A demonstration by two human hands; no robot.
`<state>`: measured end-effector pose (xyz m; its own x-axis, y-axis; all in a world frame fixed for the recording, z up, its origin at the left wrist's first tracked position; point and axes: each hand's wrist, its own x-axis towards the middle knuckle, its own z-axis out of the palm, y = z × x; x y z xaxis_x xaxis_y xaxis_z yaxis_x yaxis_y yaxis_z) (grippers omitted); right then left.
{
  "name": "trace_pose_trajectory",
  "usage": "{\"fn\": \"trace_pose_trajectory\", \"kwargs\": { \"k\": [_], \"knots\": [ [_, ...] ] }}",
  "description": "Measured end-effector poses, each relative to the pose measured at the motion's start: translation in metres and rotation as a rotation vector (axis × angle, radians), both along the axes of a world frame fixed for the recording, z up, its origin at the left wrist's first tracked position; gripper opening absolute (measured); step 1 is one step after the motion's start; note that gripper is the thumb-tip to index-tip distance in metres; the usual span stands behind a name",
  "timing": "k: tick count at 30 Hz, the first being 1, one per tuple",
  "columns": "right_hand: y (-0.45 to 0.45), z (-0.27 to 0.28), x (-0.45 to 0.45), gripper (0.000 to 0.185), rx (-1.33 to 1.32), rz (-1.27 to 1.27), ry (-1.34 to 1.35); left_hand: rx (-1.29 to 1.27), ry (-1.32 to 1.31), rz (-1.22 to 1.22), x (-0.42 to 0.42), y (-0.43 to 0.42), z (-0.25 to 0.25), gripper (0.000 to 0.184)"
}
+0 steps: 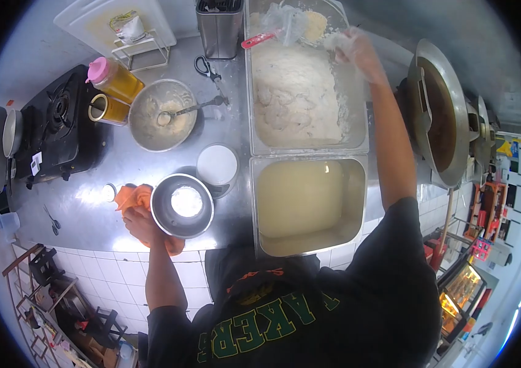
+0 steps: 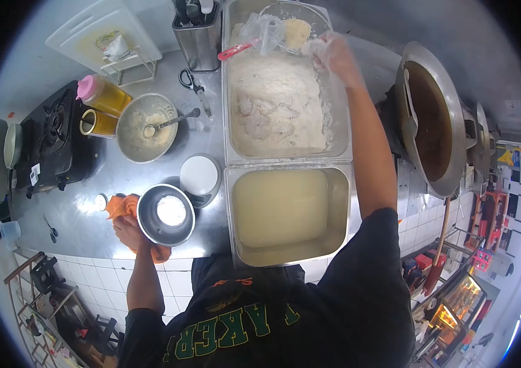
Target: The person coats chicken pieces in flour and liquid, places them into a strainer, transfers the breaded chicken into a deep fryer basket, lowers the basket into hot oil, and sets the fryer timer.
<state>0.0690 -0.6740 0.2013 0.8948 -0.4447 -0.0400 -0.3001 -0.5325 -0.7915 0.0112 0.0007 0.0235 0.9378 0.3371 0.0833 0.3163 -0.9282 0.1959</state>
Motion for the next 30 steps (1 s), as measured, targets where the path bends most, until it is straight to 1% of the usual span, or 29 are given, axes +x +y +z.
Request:
{"fn": "trace_pose_trajectory", "kwargs": {
  "k": [1, 3, 4, 6, 7, 8, 9, 11, 13, 15, 16, 17, 18, 20, 21, 22, 23, 24, 25, 26, 27, 29, 30],
  "knots": [
    [-0.011, -0.004, 0.004, 0.022, -0.002, -0.004, 0.004, 0.004, 0.001, 0.003, 0.0, 0.001, -0.002, 0.046],
    [-0.015, -0.001, 0.011, 0.026, 0.19, -0.126, -0.109, 0.005, 0.006, 0.008, 0.0, 0.0, -0.002, 0.045],
    [-0.017, 0.0, 0.011, 0.026, 0.186, -0.124, -0.106, -0.004, -0.012, 0.012, 0.001, 0.0, -0.003, 0.045],
    [0.003, 0.012, 0.009, 0.035, -0.382, -0.043, 0.232, -0.01, -0.015, 0.027, 0.001, -0.001, -0.002, 0.044],
    [0.001, -0.008, 0.005, 0.035, -0.38, -0.03, 0.244, -0.015, -0.011, 0.017, 0.0, 0.0, -0.002, 0.044],
    [-0.006, -0.045, -0.004, 0.039, -0.448, 0.269, 0.195, -0.019, -0.007, 0.007, 0.0, 0.001, -0.001, 0.043],
    [-0.01, -0.071, -0.01, 0.042, -0.509, 0.567, 0.136, -0.022, 0.006, 0.011, 0.0, 0.0, 0.0, 0.044],
    [0.04, -0.088, -0.032, 0.038, -0.67, 0.632, 0.349, -0.01, -0.01, 0.001, 0.0, 0.005, -0.008, 0.044],
    [0.049, -0.133, -0.033, 0.038, -0.775, 0.648, 0.588, 0.003, -0.036, -0.007, 0.001, 0.005, -0.009, 0.044],
    [0.03, -0.194, -0.051, 0.041, -0.746, 0.625, 0.579, 0.011, -0.019, 0.012, 0.001, 0.002, -0.004, 0.046],
    [0.023, -0.209, -0.057, 0.045, -0.716, 0.593, 0.583, 0.012, -0.018, 0.016, 0.001, 0.004, -0.003, 0.046],
    [0.069, -0.155, -0.056, 0.043, -0.636, 0.466, 0.641, -0.003, -0.017, 0.01, 0.001, 0.004, -0.002, 0.046],
    [0.07, -0.153, -0.061, 0.043, -0.64, 0.46, 0.649, -0.022, -0.014, -0.001, 0.0, 0.002, -0.003, 0.046],
    [0.07, -0.146, -0.068, 0.033, -0.559, 0.28, 0.44, 0.001, -0.022, -0.028, 0.001, 0.01, -0.017, 0.044],
    [0.068, -0.135, -0.066, 0.033, -0.564, 0.278, 0.436, 0.022, -0.022, -0.051, 0.001, 0.012, -0.02, 0.044],
    [0.063, -0.123, -0.063, 0.035, -0.5, 0.323, 0.356, 0.047, -0.021, -0.072, -0.001, 0.016, -0.021, 0.043],
    [0.061, -0.111, -0.063, 0.037, -0.435, 0.361, 0.274, 0.047, -0.028, -0.077, -0.003, 0.013, -0.016, 0.043],
    [0.056, -0.106, -0.063, 0.037, -0.436, 0.344, 0.267, 0.009, -0.026, -0.033, -0.003, 0.006, -0.006, 0.044],
    [0.05, -0.1, -0.062, 0.039, -0.442, 0.479, 0.308, -0.034, -0.027, 0.007, 0.0, 0.0, 0.0, 0.044],
    [0.043, -0.094, -0.06, 0.041, -0.448, 0.618, 0.35, -0.038, -0.038, -0.006, 0.003, -0.001, 0.0, 0.044],
    [0.038, -0.081, -0.056, 0.041, -0.452, 0.61, 0.345, -0.025, -0.027, 0.009, 0.002, -0.001, 0.0, 0.044],
    [0.027, -0.048, -0.044, 0.043, -0.325, 0.472, 0.159, -0.026, 0.005, 0.03, 0.001, -0.002, 0.002, 0.046],
    [0.027, -0.027, -0.038, 0.043, -0.275, 0.326, 0.131, -0.023, 0.004, 0.025, 0.001, 0.0, 0.001, 0.046]
  ]
}}
